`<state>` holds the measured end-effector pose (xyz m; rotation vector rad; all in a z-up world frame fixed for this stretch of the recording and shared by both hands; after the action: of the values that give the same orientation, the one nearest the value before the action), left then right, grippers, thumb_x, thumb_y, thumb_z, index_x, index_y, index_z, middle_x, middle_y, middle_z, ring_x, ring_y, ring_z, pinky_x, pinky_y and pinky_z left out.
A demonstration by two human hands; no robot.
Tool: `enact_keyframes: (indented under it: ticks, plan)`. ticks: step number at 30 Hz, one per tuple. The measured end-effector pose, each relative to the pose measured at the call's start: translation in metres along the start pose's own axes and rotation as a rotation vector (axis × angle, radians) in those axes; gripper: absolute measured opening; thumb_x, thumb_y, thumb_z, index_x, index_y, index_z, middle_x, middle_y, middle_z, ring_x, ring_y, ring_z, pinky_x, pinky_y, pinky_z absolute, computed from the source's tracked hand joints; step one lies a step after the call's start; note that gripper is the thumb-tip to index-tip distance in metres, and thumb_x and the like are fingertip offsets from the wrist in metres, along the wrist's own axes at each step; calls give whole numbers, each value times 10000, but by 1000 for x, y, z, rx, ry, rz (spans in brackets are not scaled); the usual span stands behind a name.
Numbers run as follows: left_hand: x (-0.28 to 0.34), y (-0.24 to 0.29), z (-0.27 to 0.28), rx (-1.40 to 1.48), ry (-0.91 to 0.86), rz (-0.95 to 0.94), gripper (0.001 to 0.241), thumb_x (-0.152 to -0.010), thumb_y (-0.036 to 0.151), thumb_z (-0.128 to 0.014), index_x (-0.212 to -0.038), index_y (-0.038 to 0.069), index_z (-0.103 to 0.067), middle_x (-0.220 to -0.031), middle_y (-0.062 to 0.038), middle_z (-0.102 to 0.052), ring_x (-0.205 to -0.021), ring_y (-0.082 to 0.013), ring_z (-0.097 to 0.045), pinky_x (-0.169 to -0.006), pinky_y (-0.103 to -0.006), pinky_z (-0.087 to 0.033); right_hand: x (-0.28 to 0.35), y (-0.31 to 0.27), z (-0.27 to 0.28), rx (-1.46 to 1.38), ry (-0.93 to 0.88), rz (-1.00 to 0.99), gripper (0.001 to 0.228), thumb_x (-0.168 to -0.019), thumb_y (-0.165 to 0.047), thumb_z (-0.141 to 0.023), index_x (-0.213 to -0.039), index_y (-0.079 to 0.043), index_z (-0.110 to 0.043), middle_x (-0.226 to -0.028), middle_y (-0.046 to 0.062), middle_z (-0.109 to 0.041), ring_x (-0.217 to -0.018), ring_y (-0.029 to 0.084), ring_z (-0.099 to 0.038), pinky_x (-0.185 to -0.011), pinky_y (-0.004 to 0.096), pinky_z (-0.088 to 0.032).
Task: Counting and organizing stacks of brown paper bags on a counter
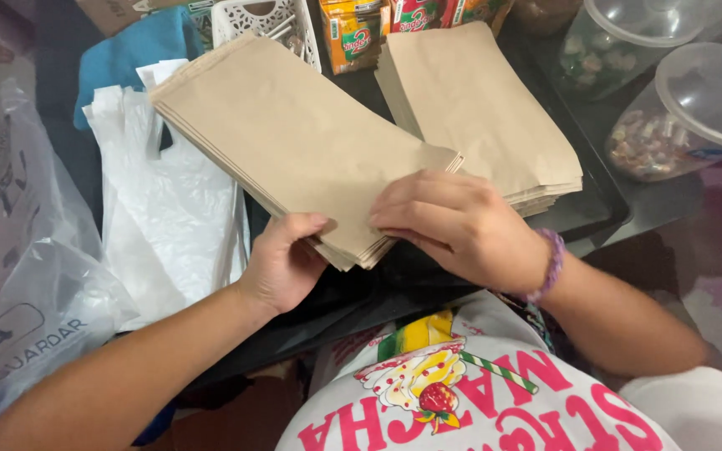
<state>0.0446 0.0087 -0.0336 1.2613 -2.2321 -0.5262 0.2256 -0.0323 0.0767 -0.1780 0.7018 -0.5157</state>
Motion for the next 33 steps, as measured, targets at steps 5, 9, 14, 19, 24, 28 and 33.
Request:
enact_keyframes:
  ticks: [5, 9, 14, 19, 24, 28, 33]
  plan:
    - [-3, -11, -5, -117, -122, -101, 462, -748, 84, -648, -1191, 5, -546, -1093, -158, -645, -976, -282, -626, -864, -403, -521, -4, 10, 3, -59, -70, 74, 185, -951, -89, -491, -998, 51, -602, -965, 149, -641, -892, 328, -635, -782, 413, -520]
    - [-1, -19, 1, -158, -115, -166, 467, -753, 73, -636, -1207, 10, -540, -1094, -132, -651, -975, -254, -626, -871, -387, -516, -3, 12, 2, -98, -110, 119, 283, -974, -135, -398, -977, 56, -607, -946, 154, -632, -879, 322, -637, -768, 405, -523]
    - [1, -17, -2, -132, -60, -78, 365, -758, 54, -634, -1113, -5, -578, -1009, -160, -667, -896, -271, -645, -780, -399, -544, -6, 6, 7, -116, -126, 114, 220, -955, -116, -462, -960, 51, -605, -929, 145, -633, -871, 318, -633, -764, 399, -525]
    - [2, -17, -3, -150, -44, -81, 243, -756, 54, -650, -985, -29, -649, -923, -168, -699, -841, -274, -672, -746, -402, -559, -7, 5, 7, -139, -163, 100, 223, -962, -124, -451, -945, 45, -596, -913, 130, -629, -854, 293, -619, -751, 382, -512]
    - [3, -19, -2, -122, 15, -46, 420, -722, 44, -634, -1137, 0, -586, -1027, -171, -670, -888, -287, -646, -769, -406, -538, -4, 2, 4, -121, -167, 104, 228, -967, -127, -441, -934, 33, -600, -909, 123, -621, -851, 284, -613, -744, 373, -507]
    - [8, -13, -10, -143, -21, -30, 396, -748, 59, -620, -1132, -30, -587, -1048, -180, -665, -905, -289, -641, -781, -407, -532, 0, -1, 0, -27, -147, 117, 230, -972, -132, -437, -945, 35, -592, -920, 130, -610, -836, 285, -613, -713, 369, -504]
    - [6, -10, -8, -223, -153, -76, 566, -766, 286, -672, -1240, 27, -504, -1126, -152, -632, -1009, -286, -622, -868, -411, -516, 3, 2, -5, 80, -57, 76, 122, -951, -76, -501, -945, 10, -588, -882, 100, -598, -783, 279, -596, -689, 361, -489]
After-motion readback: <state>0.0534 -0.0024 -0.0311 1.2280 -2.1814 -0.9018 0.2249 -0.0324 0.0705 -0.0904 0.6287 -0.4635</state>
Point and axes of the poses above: each hand's wrist, its own x-axis away from the middle knuckle, its own z-axis out of the back of the hand, y = z × x, the point moved 2 cm from there along -x, towards the middle knuckle
